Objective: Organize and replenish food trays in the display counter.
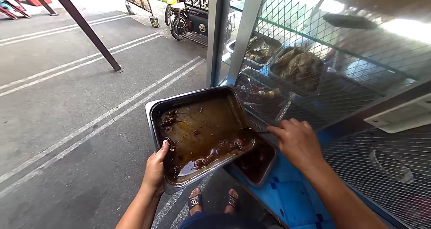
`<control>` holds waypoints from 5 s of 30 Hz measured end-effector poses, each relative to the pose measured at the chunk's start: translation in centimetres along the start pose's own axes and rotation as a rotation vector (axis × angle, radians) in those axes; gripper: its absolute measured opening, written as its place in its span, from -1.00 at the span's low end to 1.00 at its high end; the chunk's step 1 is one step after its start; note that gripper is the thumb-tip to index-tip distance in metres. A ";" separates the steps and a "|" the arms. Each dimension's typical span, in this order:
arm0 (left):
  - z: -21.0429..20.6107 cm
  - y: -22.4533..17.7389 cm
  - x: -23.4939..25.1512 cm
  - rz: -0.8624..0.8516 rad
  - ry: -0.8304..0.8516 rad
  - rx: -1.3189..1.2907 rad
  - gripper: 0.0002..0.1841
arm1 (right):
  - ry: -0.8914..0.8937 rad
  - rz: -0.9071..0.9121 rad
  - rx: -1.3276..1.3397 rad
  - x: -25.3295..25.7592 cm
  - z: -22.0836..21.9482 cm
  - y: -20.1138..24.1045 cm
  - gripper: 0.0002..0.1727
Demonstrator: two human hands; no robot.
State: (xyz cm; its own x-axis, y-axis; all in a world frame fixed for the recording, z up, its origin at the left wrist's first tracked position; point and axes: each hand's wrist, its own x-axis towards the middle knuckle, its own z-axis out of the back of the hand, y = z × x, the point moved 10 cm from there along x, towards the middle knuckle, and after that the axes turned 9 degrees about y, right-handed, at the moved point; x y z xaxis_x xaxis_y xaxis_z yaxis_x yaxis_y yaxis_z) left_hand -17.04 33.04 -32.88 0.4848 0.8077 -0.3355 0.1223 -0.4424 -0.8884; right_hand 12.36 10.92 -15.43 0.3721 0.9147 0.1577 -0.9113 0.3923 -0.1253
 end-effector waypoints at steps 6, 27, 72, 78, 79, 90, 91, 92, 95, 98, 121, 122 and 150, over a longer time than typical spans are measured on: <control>-0.8 0.4 0.0 0.022 -0.004 -0.022 -0.53 | 0.271 -0.087 0.031 0.1 -2.5 2.8 -0.72; -2.9 0.6 -1.0 0.051 0.002 -0.085 -0.43 | 0.639 0.051 0.563 -0.3 -8.2 11.8 -0.63; 4.3 -1.8 -1.8 -0.092 -0.047 -0.245 -0.49 | 0.227 -0.337 0.330 -8.7 -8.6 -3.2 -0.73; 4.8 -2.7 -1.8 -0.128 -0.035 -0.257 -0.47 | -0.056 -0.128 0.015 -7.7 -4.9 -1.1 -0.60; 4.9 -2.6 -1.8 -0.123 -0.036 -0.262 -0.47 | -0.079 -0.122 -0.005 -7.6 -4.2 -1.1 -0.59; 3.2 -0.3 -2.3 0.023 0.020 -0.391 -0.41 | -0.273 0.045 0.285 0.5 3.5 5.8 -0.67; 2.8 -0.2 -2.3 0.036 0.027 -0.398 -0.41 | -0.249 0.077 0.276 2.0 3.0 7.7 -0.67; 2.4 -0.1 -2.3 0.047 0.035 -0.406 -0.40 | -0.229 0.100 0.258 3.6 2.6 9.4 -0.67; 1.2 -0.2 -2.3 0.062 0.057 -0.419 -0.40 | -0.212 0.149 0.215 8.3 2.3 13.6 -0.69; 0.3 -0.7 -2.1 0.063 0.092 -0.401 -0.39 | -0.233 0.224 0.192 11.5 2.6 17.0 -0.74; 3.3 -2.4 0.9 0.190 0.183 -0.183 -0.31 | 0.285 0.340 0.624 3.9 -6.2 19.6 -0.75; 3.4 -2.2 0.7 0.194 0.166 -0.169 -0.31 | 0.365 0.299 0.671 3.4 -7.1 19.4 -0.74; -6.9 11.2 -21.3 0.271 0.486 -0.084 -0.36 | -0.012 -0.527 0.652 -19.7 4.6 -3.4 -0.85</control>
State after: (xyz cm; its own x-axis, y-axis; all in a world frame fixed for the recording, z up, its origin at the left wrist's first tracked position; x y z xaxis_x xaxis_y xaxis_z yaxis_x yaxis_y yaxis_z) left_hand -19.99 8.22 -33.53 0.8491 0.3973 -0.3482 -0.0036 -0.6548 -0.7558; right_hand 7.33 -8.92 -13.63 0.7795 0.6246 0.0477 -0.5391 0.6301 0.5589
